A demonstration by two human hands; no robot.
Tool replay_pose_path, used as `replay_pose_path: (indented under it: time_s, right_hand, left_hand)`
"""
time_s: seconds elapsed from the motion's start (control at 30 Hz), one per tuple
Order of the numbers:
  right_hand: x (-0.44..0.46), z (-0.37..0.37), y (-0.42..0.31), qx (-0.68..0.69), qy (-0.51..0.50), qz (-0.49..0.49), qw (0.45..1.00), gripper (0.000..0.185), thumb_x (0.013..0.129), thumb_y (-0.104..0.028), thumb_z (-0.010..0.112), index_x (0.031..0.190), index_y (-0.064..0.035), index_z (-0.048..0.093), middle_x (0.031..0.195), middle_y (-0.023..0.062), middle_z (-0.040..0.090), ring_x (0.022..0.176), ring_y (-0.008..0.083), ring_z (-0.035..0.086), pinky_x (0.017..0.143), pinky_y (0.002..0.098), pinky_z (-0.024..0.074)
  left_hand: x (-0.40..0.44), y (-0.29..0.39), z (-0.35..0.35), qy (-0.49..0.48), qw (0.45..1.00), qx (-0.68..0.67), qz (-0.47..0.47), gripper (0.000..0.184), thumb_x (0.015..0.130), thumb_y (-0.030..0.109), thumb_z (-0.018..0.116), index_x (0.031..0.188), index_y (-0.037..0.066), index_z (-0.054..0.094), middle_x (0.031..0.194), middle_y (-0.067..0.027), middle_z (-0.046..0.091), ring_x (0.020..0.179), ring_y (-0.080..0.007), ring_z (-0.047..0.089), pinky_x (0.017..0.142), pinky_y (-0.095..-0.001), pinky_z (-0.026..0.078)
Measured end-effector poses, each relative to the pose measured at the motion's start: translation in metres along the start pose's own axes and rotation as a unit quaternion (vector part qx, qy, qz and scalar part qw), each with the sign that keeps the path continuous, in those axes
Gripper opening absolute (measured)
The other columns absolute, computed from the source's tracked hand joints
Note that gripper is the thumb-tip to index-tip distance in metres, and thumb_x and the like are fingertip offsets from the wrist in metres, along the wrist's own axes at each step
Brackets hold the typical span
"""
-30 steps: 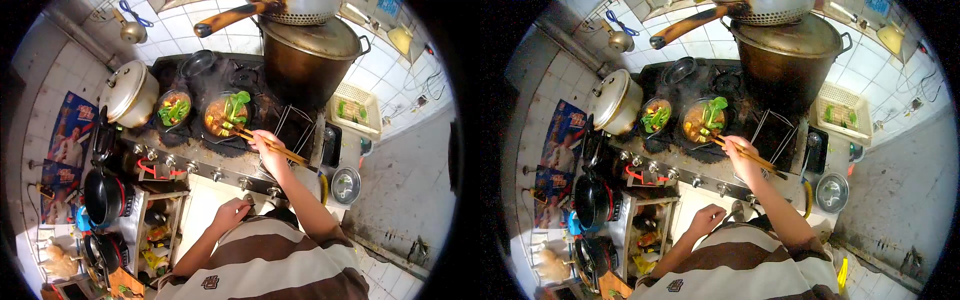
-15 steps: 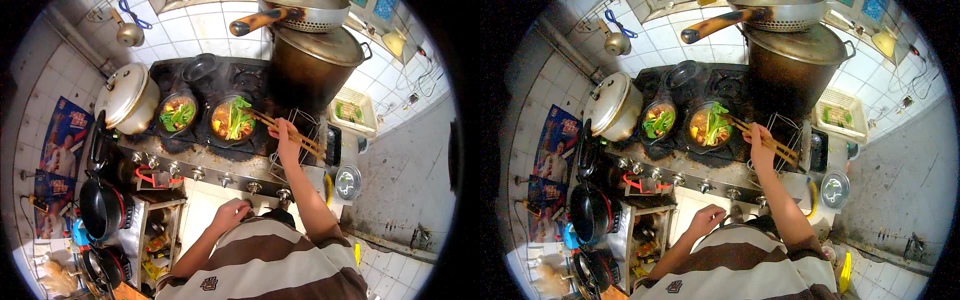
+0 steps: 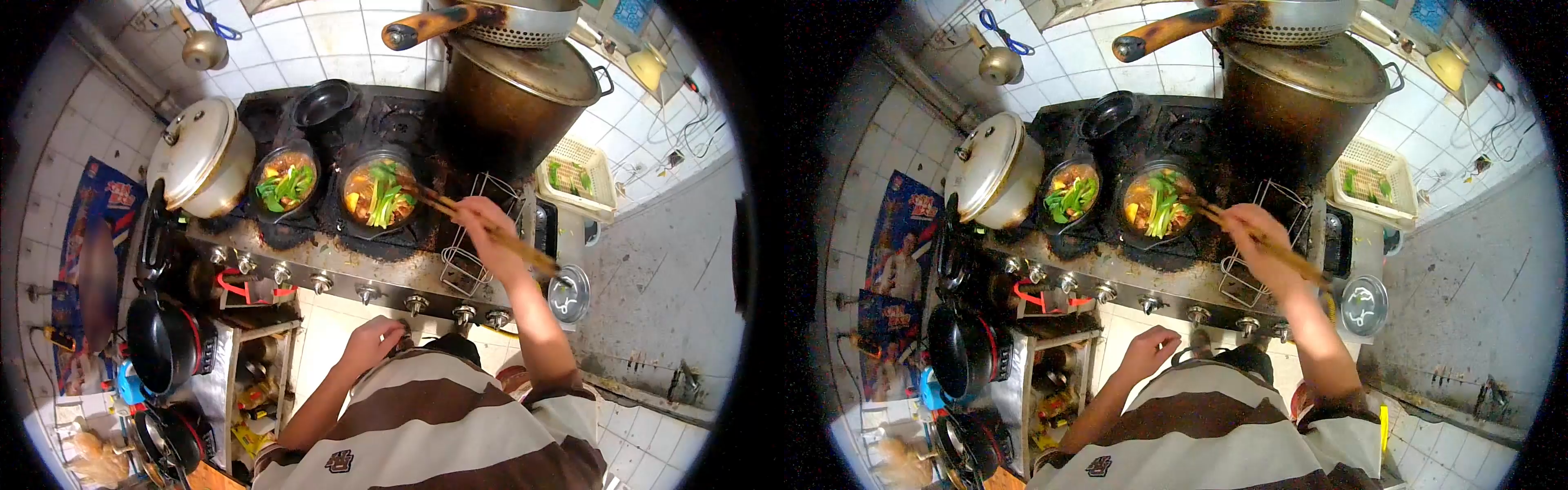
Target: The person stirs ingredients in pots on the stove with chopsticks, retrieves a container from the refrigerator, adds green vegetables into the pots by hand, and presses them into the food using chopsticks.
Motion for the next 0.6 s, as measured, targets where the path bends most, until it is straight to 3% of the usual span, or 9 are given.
replay_pose_path:
  time_s: [0.03, 0.17, 0.3, 0.47, 0.53, 0.6]
  right_hand:
    - [-0.004, -0.001, -0.007, 0.116, 0.052, 0.100, 0.987, 0.019, 0.089, -0.015, 0.054, 0.098, 0.0012, 0.057, 0.092, 0.0074, 0.059, 0.082, 0.0162, 0.061, 0.069, 0.0266, 0.0505]
    - [-0.013, 0.010, 0.021, 0.291, 0.131, 0.200, 0.926, 0.025, 0.091, -0.019, 0.052, 0.101, 0.0032, 0.057, 0.090, 0.0098, 0.060, 0.079, 0.0159, 0.062, 0.069, 0.0257, 0.0526]
    - [-0.020, 0.034, 0.030, 0.237, 0.096, 0.213, 0.943, 0.027, 0.089, -0.019, 0.055, 0.104, 0.0032, 0.057, 0.092, 0.0114, 0.061, 0.080, 0.0162, 0.063, 0.068, 0.0254, 0.0528]
    - [-0.014, -0.009, 0.006, 0.192, 0.124, 0.164, 0.960, 0.026, 0.091, -0.021, 0.050, 0.097, 0.0034, 0.058, 0.089, 0.0110, 0.062, 0.076, 0.0173, 0.063, 0.065, 0.0263, 0.0533]
    - [-0.019, -0.028, 0.007, 0.182, 0.172, 0.192, 0.949, 0.027, 0.092, -0.022, 0.049, 0.098, 0.0035, 0.057, 0.088, 0.0107, 0.061, 0.073, 0.0176, 0.063, 0.062, 0.0257, 0.0537]
    - [-0.025, -0.032, 0.009, 0.240, 0.145, 0.209, 0.937, 0.027, 0.091, -0.022, 0.050, 0.098, 0.0036, 0.057, 0.088, 0.0110, 0.061, 0.072, 0.0178, 0.064, 0.062, 0.0257, 0.0540]
  left_hand:
    - [0.000, 0.000, -0.001, 0.001, 1.000, -0.003, -0.004, 0.013, 0.082, 0.014, 0.061, 0.090, 0.003, 0.063, 0.083, -0.0089, 0.061, 0.064, -0.0184, 0.057, 0.054, -0.0270, 0.044]
    - [0.000, -0.004, -0.001, 0.010, 1.000, -0.005, -0.006, 0.013, 0.082, 0.014, 0.061, 0.089, 0.003, 0.063, 0.083, -0.0090, 0.061, 0.063, -0.0188, 0.056, 0.052, -0.0273, 0.043]
    - [0.002, -0.005, 0.000, -0.003, 1.000, 0.003, 0.007, 0.013, 0.083, 0.014, 0.061, 0.089, 0.002, 0.063, 0.083, -0.0092, 0.061, 0.063, -0.0191, 0.056, 0.052, -0.0275, 0.043]
    - [0.003, -0.003, -0.003, 0.012, 1.000, -0.009, 0.011, 0.014, 0.083, 0.014, 0.060, 0.090, 0.002, 0.063, 0.082, -0.0091, 0.061, 0.062, -0.0188, 0.056, 0.052, -0.0272, 0.043]
    - [0.002, -0.002, -0.005, 0.016, 1.000, -0.005, 0.005, 0.014, 0.083, 0.014, 0.060, 0.089, 0.002, 0.063, 0.082, -0.0091, 0.061, 0.062, -0.0186, 0.056, 0.052, -0.0271, 0.043]
    - [0.000, -0.003, -0.005, 0.018, 1.000, -0.005, -0.002, 0.013, 0.083, 0.014, 0.060, 0.089, 0.002, 0.063, 0.082, -0.0091, 0.061, 0.061, -0.0185, 0.056, 0.052, -0.0270, 0.043]
Point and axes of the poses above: each hand's wrist, its own x-axis towards the middle knuckle, its own z-axis out of the palm, y = z × x, the point moved 1 cm from there along x, towards the middle knuckle
